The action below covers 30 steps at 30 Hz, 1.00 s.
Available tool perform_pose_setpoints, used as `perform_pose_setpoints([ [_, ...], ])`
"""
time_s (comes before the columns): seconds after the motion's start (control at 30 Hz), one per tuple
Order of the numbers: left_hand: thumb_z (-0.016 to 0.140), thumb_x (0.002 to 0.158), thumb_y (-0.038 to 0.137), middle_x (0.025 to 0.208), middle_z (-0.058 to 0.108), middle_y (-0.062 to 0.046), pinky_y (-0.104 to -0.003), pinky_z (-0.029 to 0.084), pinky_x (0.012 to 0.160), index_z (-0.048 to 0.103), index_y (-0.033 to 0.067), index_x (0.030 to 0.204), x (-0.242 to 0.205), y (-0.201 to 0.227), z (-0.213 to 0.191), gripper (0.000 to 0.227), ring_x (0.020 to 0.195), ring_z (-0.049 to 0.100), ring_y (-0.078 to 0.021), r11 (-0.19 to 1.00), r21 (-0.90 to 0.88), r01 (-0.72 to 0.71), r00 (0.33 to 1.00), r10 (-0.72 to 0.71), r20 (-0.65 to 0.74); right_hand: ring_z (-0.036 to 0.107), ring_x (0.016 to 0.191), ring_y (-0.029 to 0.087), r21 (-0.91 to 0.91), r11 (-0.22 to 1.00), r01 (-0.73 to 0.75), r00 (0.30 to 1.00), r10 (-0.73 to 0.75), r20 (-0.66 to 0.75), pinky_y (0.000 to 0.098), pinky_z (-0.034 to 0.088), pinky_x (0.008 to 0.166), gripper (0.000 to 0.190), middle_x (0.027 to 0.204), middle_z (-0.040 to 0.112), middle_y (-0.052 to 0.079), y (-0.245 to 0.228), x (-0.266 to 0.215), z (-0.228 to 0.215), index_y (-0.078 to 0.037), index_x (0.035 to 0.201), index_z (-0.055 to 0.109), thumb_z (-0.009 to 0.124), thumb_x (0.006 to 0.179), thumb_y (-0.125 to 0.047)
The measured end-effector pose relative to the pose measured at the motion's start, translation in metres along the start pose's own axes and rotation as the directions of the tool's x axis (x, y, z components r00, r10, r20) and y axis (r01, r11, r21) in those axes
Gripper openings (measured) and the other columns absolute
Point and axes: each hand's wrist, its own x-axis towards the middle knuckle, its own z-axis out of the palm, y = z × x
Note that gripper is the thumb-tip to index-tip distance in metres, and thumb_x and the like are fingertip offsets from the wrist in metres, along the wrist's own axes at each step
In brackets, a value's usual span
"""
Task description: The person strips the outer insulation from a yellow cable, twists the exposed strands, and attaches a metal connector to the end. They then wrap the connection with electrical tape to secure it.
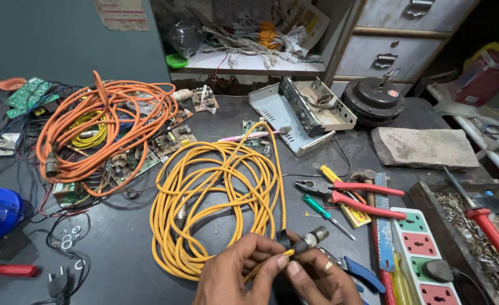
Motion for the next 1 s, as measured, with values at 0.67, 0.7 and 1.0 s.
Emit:
perform_pose_setpoints([
  [0.67, 0.079, 0.082, 0.022, 0.075, 0.082, -0.002, -0.021, 0.057, 0.063, 0.079, 0.0101, 0.122, -0.005, 0.017, -0.010, 0.041, 0.066, 0.071, -0.0002, 0.994, -0.041, 0.101, 0.995, -0.101, 0.008, 0.050, 0.145, 0.031, -0.189, 0.942, 0.278, 0.960, -0.263, 0.097, 0.0458, 0.035, 0.117, 0.019, 0.148, 0.053, 0.023, -0.020, -0.008, 0.005, 0.004, 0.105, 0.075, 0.068, 0.088, 0.004],
  [0.7, 0.078, 0.083, 0.022, 0.073, 0.082, -0.003, -0.022, 0.056, 0.061, 0.079, 0.0105, 0.121, -0.006, 0.020, -0.010, 0.040, 0.066, 0.070, -0.0006, 0.995, -0.052, 0.087, 0.996, -0.087, 0.006, 0.049, 0.145, 0.029, -0.205, 0.938, 0.279, 0.959, -0.259, 0.117, 0.0443, 0.035, 0.116, 0.019, 0.150, 0.053, 0.021, -0.024, -0.009, 0.004, 0.004, 0.106, 0.074, 0.068, 0.088, 0.004],
  [1.0, 0.074, 0.084, 0.025, 0.069, 0.079, -0.009, -0.029, 0.056, 0.058, 0.082, 0.0118, 0.106, -0.021, 0.036, -0.012, 0.026, 0.058, 0.074, -0.0105, 0.992, 0.108, 0.069, 0.994, -0.059, -0.095, 0.054, 0.132, 0.021, -0.189, 0.953, 0.236, 0.968, -0.213, 0.134, 0.0349, 0.042, 0.109, 0.017, 0.140, 0.057, 0.018, -0.039, -0.031, 0.014, 0.004, 0.109, 0.068, 0.069, 0.091, 0.004],
])
